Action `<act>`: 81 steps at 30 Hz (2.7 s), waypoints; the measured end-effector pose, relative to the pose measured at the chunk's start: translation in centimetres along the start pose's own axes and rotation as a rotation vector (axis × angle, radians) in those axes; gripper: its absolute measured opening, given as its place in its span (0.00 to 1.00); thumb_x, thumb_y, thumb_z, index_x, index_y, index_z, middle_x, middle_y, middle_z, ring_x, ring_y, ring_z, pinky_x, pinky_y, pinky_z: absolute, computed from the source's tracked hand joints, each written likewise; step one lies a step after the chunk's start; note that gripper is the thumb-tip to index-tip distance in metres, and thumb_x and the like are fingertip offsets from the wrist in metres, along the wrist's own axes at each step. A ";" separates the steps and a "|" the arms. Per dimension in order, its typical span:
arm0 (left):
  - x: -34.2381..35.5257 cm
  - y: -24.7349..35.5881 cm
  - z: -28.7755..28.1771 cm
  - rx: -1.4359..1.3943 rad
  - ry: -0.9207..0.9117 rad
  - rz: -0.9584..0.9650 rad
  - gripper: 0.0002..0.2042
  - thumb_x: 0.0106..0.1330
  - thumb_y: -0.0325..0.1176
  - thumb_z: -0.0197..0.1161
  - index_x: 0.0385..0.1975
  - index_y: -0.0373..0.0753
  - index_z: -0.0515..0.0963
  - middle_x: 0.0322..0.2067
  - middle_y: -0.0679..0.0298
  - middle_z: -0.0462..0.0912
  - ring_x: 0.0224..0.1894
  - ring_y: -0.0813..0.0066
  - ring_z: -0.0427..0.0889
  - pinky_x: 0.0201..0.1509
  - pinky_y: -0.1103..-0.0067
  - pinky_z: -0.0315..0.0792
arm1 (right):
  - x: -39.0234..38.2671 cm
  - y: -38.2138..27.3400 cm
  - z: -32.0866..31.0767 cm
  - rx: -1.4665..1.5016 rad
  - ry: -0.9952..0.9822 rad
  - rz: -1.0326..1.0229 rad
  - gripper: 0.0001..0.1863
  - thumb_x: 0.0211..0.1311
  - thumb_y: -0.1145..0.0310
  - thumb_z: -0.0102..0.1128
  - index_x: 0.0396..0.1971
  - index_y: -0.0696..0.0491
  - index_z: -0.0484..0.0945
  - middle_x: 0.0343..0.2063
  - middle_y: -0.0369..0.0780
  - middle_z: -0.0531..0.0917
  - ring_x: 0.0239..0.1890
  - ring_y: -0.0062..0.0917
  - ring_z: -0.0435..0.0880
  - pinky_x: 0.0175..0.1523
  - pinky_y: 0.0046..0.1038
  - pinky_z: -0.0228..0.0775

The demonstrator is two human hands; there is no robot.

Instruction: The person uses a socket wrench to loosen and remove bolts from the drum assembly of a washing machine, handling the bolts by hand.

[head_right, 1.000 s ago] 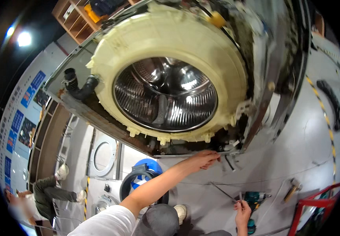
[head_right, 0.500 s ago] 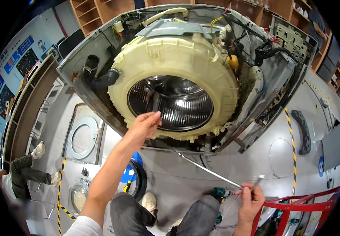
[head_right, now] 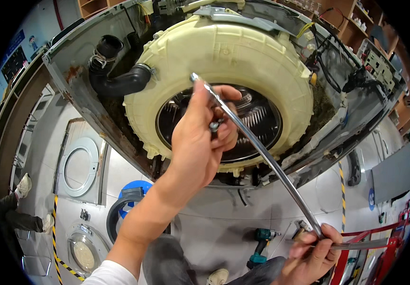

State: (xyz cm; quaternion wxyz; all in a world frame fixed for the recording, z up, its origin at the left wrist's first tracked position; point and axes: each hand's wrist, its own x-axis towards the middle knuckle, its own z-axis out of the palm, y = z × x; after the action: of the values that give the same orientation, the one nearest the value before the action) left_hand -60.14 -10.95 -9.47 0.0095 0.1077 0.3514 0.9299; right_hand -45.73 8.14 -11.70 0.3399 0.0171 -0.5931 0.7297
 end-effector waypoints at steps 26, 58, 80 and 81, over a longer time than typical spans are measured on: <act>5.4 9.5 -6.9 0.150 0.109 -0.098 0.18 0.67 0.51 0.46 0.30 0.41 0.68 0.12 0.70 0.62 0.10 0.81 0.57 0.13 0.84 0.53 | 1.8 -1.4 22.4 -0.816 -0.697 -0.868 0.16 0.50 0.78 0.58 0.41 0.63 0.75 0.24 0.43 0.77 0.22 0.31 0.77 0.27 0.27 0.69; 3.3 12.6 -8.4 0.432 0.285 -0.184 0.19 0.60 0.50 0.58 0.20 0.38 0.75 0.11 0.72 0.66 0.09 0.87 0.57 0.11 0.86 0.48 | 0.3 -1.1 25.5 -1.096 -0.763 -0.643 0.18 0.52 0.70 0.54 0.38 0.68 0.69 0.11 0.40 0.76 0.14 0.29 0.79 0.18 0.25 0.69; 2.6 14.0 -9.6 0.095 -0.084 -0.417 0.14 0.66 0.43 0.52 0.26 0.39 0.72 0.12 0.75 0.64 0.12 0.89 0.58 0.14 0.90 0.53 | 1.0 -4.0 24.8 -1.164 -0.868 -1.342 0.06 0.46 0.68 0.56 0.25 0.53 0.76 0.22 0.35 0.71 0.29 0.23 0.71 0.36 0.25 0.60; 2.6 14.2 -9.8 0.085 -0.110 -0.431 0.14 0.67 0.43 0.51 0.25 0.39 0.71 0.11 0.75 0.63 0.12 0.88 0.59 0.14 0.89 0.53 | 0.3 -3.8 23.9 -0.941 -0.726 -1.287 0.06 0.47 0.67 0.56 0.24 0.53 0.75 0.21 0.35 0.69 0.30 0.25 0.70 0.38 0.26 0.60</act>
State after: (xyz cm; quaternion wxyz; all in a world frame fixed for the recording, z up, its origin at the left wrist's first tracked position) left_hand -63.90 -27.76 -6.82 0.2226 0.0811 0.4041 0.8835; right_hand -53.11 -12.46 -1.25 0.4474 0.4377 -0.7795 0.0253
